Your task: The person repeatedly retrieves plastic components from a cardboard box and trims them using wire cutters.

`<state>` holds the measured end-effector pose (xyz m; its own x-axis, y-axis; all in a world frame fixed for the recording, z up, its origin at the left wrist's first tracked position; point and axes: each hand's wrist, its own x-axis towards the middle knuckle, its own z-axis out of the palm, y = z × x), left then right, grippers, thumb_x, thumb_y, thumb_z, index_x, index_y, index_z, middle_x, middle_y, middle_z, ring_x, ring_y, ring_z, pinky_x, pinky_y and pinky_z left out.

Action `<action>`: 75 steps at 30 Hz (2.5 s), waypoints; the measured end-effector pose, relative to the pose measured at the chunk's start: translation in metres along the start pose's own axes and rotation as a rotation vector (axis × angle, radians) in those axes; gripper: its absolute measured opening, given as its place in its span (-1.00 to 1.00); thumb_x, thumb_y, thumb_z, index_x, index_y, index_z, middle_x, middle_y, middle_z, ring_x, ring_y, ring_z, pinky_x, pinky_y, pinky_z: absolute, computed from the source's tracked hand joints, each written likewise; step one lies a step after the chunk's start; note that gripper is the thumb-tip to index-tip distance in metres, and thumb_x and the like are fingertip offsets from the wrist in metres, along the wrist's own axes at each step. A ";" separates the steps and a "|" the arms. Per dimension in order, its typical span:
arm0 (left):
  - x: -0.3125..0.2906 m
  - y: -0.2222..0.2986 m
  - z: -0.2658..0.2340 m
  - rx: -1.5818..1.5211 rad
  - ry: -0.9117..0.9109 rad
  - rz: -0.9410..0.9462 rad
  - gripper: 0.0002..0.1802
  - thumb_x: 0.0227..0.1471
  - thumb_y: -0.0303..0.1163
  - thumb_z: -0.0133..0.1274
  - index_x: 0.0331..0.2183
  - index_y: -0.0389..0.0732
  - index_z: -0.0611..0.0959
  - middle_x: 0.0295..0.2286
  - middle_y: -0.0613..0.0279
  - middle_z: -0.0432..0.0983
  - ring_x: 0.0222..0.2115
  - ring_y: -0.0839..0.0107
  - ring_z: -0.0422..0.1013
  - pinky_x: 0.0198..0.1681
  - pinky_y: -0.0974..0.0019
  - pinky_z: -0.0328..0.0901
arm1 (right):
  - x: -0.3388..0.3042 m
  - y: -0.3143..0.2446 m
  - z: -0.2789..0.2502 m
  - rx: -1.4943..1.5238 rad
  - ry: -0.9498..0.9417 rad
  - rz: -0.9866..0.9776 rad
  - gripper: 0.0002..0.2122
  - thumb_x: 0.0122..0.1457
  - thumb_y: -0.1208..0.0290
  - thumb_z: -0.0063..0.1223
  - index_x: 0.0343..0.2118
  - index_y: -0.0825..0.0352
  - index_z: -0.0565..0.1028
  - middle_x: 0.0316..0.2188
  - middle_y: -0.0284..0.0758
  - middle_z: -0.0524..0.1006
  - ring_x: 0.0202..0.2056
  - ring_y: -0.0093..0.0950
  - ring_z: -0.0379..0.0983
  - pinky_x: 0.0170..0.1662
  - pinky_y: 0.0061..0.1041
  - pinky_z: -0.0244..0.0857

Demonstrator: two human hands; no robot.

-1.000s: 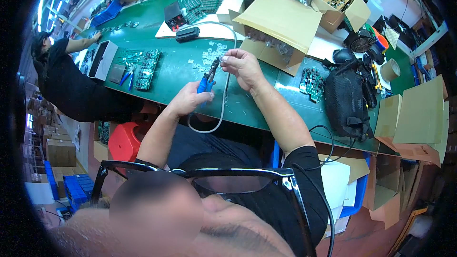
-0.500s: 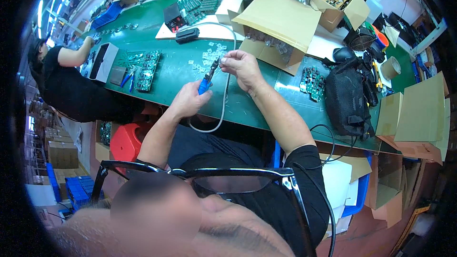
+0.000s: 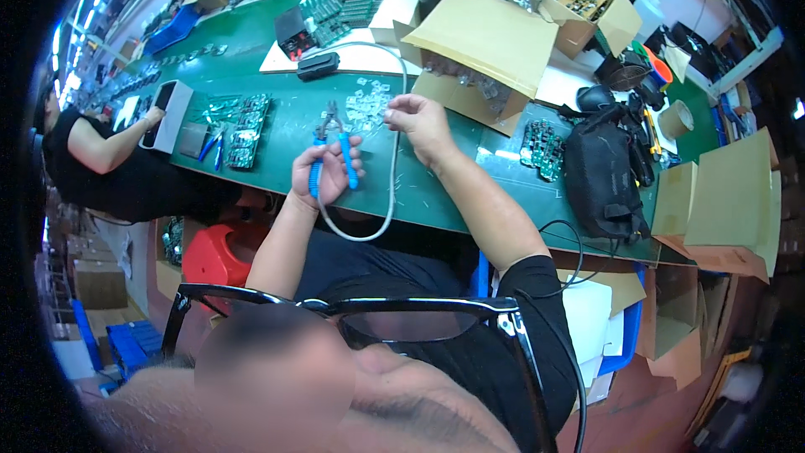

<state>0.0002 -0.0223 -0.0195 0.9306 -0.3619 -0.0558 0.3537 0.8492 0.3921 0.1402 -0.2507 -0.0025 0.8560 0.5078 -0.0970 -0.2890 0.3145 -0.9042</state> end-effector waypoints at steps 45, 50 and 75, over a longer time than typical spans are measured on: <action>-0.003 -0.015 0.049 0.509 0.302 -0.051 -0.42 0.22 -0.33 0.13 0.19 -0.40 0.47 -0.12 0.00 0.62 -0.14 0.19 0.61 0.08 0.09 0.45 | 0.001 -0.022 -0.012 0.204 -0.143 0.058 -0.77 0.29 0.54 0.22 -0.01 0.40 0.58 -0.16 -0.30 0.61 -0.19 -0.49 0.58 -0.09 -0.48 0.51; -0.004 -0.016 0.078 1.038 0.454 -0.047 -0.40 0.14 -0.29 0.21 0.14 -0.39 0.54 -0.22 0.15 0.61 -0.21 0.32 0.56 -0.04 0.24 0.41 | -0.003 -0.022 -0.007 0.167 -0.241 -0.060 -0.74 0.25 0.56 0.25 0.00 0.39 0.55 -0.20 -0.33 0.59 -0.21 -0.52 0.57 -0.19 -0.53 0.43; -0.005 -0.015 0.094 1.572 0.444 -0.070 -0.60 0.07 -0.17 0.23 -0.25 -0.35 0.61 -0.52 0.23 0.48 -0.45 0.40 0.39 -0.28 0.24 0.34 | -0.012 -0.025 -0.001 0.057 -0.201 -0.063 -0.80 0.15 0.60 0.36 -0.16 0.35 0.63 -0.28 -0.35 0.67 -0.26 -0.55 0.59 -0.20 -0.54 0.45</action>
<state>-0.0183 -0.0693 0.0612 0.9688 -0.0121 -0.2477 0.2134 -0.4682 0.8575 0.1376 -0.2655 0.0204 0.7719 0.6339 0.0489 -0.2663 0.3922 -0.8805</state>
